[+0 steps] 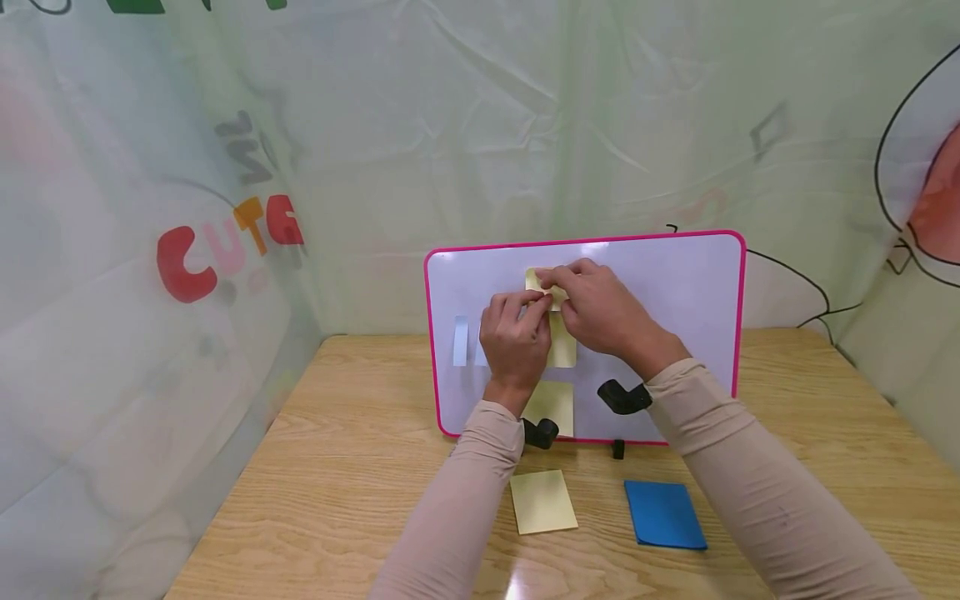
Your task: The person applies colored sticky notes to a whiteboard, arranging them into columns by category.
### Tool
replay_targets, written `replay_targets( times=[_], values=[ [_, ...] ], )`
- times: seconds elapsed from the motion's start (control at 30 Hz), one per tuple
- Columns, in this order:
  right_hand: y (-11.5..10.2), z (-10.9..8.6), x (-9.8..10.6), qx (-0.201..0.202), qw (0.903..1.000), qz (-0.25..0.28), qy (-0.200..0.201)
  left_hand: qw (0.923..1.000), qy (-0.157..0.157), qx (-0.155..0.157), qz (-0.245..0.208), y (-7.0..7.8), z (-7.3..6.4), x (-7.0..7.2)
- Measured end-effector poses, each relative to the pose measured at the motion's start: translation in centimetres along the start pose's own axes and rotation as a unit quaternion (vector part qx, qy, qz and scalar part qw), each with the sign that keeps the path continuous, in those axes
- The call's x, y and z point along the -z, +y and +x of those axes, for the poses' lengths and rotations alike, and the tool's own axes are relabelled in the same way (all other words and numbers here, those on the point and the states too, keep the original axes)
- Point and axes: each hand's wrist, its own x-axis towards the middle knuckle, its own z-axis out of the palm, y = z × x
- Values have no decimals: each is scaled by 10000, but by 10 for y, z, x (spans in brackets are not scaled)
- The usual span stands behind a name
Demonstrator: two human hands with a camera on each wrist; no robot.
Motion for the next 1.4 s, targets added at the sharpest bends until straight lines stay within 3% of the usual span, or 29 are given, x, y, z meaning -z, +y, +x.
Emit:
replay_targets(
  times=[0.27, 0.5, 0.97, 1.2, 1.4],
  values=[
    [2, -3, 1, -59, 9999, -135, 62, 9999, -136, 29, 14, 0, -1, 0],
    [8, -10, 2, -341, 9991, -226, 123, 9994, -341, 82, -29, -1, -3, 0],
    [20, -26, 7, -178, 9967, -318, 729, 9989, -453, 86, -49, 0, -3, 2],
    [24, -32, 9, -458, 9955, -446, 705, 9986, -509, 115, -25, 0, -4, 0],
    [23, -33, 9, -272, 9948, -516, 836, 9986, -509, 122, 69, -1, -6, -1]
  ],
)
